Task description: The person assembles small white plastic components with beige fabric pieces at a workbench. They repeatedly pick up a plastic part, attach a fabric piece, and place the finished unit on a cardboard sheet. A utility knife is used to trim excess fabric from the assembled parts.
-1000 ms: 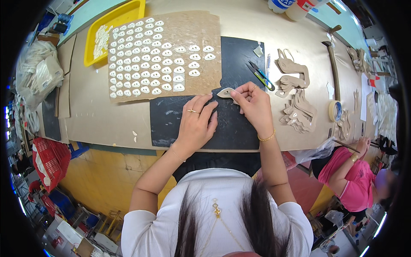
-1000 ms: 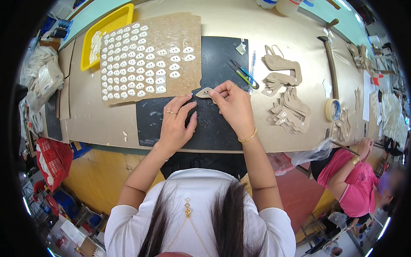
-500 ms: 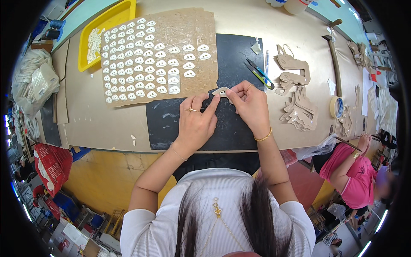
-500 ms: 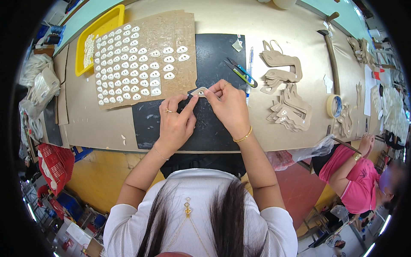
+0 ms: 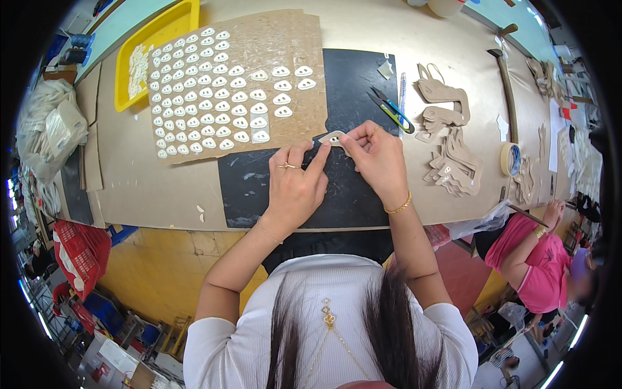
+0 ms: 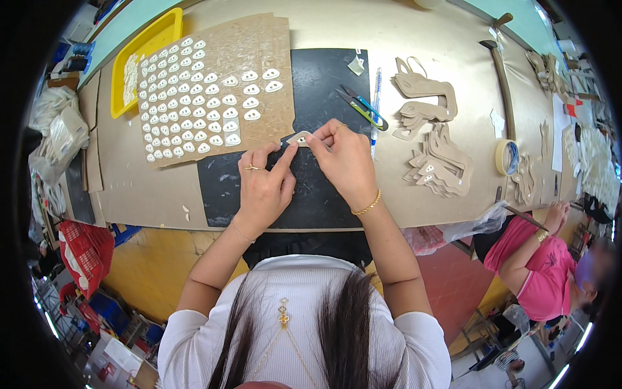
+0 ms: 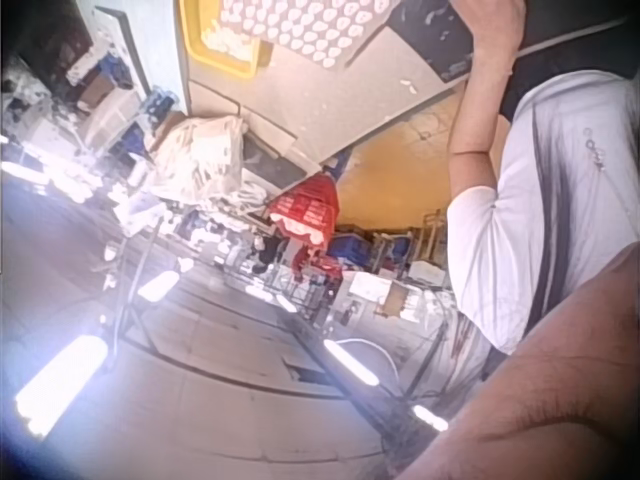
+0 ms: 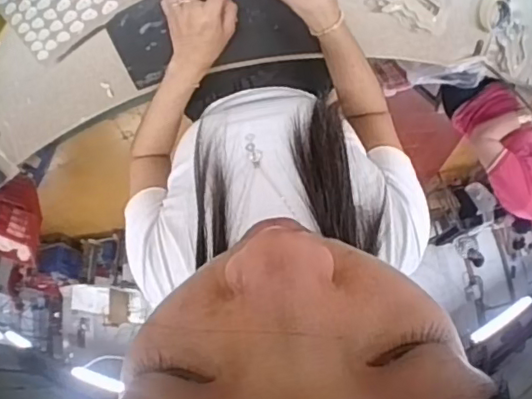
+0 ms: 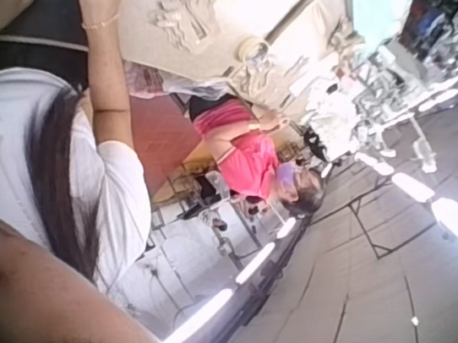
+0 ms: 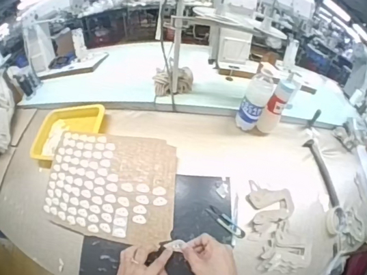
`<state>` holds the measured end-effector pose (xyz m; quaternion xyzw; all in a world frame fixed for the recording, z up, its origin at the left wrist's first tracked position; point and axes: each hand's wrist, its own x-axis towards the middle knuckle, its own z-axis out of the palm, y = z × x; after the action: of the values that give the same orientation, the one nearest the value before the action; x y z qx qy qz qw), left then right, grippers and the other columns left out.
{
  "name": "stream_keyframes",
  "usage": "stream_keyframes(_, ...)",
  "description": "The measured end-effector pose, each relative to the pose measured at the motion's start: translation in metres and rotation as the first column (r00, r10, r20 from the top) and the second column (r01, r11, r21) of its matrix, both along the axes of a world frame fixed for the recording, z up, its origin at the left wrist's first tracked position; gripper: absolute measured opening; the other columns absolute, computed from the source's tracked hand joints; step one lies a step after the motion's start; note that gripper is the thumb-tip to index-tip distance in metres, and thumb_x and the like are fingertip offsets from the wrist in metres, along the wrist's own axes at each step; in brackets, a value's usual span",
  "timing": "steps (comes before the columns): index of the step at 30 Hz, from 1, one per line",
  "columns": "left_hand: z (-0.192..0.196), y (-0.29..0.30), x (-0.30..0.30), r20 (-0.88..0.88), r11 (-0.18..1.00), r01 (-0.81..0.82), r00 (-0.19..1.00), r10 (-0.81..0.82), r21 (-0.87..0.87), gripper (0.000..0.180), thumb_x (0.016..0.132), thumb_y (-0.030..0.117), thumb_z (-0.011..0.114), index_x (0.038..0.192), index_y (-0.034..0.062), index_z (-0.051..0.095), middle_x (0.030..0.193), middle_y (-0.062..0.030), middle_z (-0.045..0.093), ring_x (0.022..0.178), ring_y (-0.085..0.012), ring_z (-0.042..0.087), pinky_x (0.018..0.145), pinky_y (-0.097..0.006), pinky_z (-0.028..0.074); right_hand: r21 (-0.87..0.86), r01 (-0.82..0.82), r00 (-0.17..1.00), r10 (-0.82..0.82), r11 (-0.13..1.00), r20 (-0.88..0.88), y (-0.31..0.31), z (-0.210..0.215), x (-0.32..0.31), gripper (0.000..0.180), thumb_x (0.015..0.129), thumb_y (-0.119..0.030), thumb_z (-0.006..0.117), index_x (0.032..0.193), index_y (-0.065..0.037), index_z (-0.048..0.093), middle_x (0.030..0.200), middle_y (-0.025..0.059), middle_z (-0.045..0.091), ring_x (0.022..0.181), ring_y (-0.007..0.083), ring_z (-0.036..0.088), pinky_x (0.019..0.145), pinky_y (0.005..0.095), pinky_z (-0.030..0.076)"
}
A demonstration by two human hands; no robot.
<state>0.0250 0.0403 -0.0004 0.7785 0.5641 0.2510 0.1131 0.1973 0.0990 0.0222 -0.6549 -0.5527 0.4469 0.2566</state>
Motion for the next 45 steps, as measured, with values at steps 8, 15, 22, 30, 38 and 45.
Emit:
stream_keyframes(8,0.012,0.010,0.008,-0.214,0.995,0.065,0.976,-0.047,0.077,0.042,0.076,0.009,0.070,0.118,0.0033,0.069,0.117,-0.0109,0.059,0.108,-0.0291,0.055,0.092,-0.043,0.043,0.003,-0.125,0.992,0.125,0.992,0.015,0.003,0.006,0.006,0.018,0.092,-0.015,0.074,0.093,0.001,0.068,0.070,0.0030,0.068,0.052,0.0061,0.060,0.048,0.0222,0.047)
stream_keyframes(15,0.019,0.013,0.012,-0.335,0.991,0.104,0.939,-0.070,0.084,0.034,0.082,0.012,0.064,0.113,0.0006,0.069,0.115,-0.0113,0.060,0.109,-0.0280,0.057,0.094,-0.042,0.043,-0.072,-0.092,0.995,0.094,0.993,0.022,0.006,0.008,0.005,0.017,0.087,-0.014,0.073,0.089,0.002,0.068,0.069,0.0116,0.071,0.056,0.0164,0.068,0.054,0.0292,0.052)
stream_keyframes(22,0.021,0.012,0.010,-0.336,0.990,0.116,0.938,-0.085,0.074,0.034,0.082,0.010,0.064,0.114,0.0010,0.068,0.115,-0.0105,0.060,0.109,-0.0274,0.057,0.093,-0.041,0.043,-0.127,-0.069,0.997,0.071,0.990,0.013,0.011,0.011,0.004,0.017,0.086,-0.013,0.071,0.087,0.004,0.067,0.069,0.0112,0.071,0.054,0.0161,0.070,0.053,0.0282,0.053)
stream_keyframes(30,0.011,0.007,0.014,-0.341,0.988,0.139,0.934,-0.109,0.066,0.038,0.085,0.016,0.060,0.118,-0.0018,0.067,0.122,-0.0154,0.061,0.113,-0.0290,0.057,0.095,-0.041,0.044,-0.209,-0.131,0.989,0.143,0.969,0.044,0.024,0.016,0.006,0.019,0.087,-0.015,0.072,0.085,0.003,0.066,0.067,0.0065,0.068,0.054,0.0118,0.068,0.050,0.0242,0.051)
stream_keyframes(38,0.009,-0.001,0.023,-0.302,0.997,0.042,0.953,-0.021,0.062,0.054,0.079,0.015,0.071,0.131,0.0009,0.063,0.132,-0.0115,0.060,0.118,-0.0241,0.057,0.096,-0.044,0.038,-0.057,-0.298,0.888,0.299,0.953,0.349,0.024,0.016,0.006,0.008,0.084,-0.009,0.069,0.088,-0.002,0.070,0.075,0.0124,0.070,0.068,0.0303,0.070,0.065,0.0381,0.055)
stream_keyframes(45,0.014,0.002,0.021,-0.416,0.992,0.068,0.909,-0.019,0.103,0.046,0.086,0.018,0.061,0.130,0.0016,0.065,0.126,-0.0099,0.060,0.119,-0.0229,0.054,0.095,-0.043,0.036,0.449,-0.560,0.788,0.281,0.696,0.548,-0.002,0.005,0.012,0.021,0.082,-0.004,0.069,0.103,-0.008,0.070,0.104,0.0071,0.063,0.098,0.0269,0.060,0.087,0.0411,0.044)
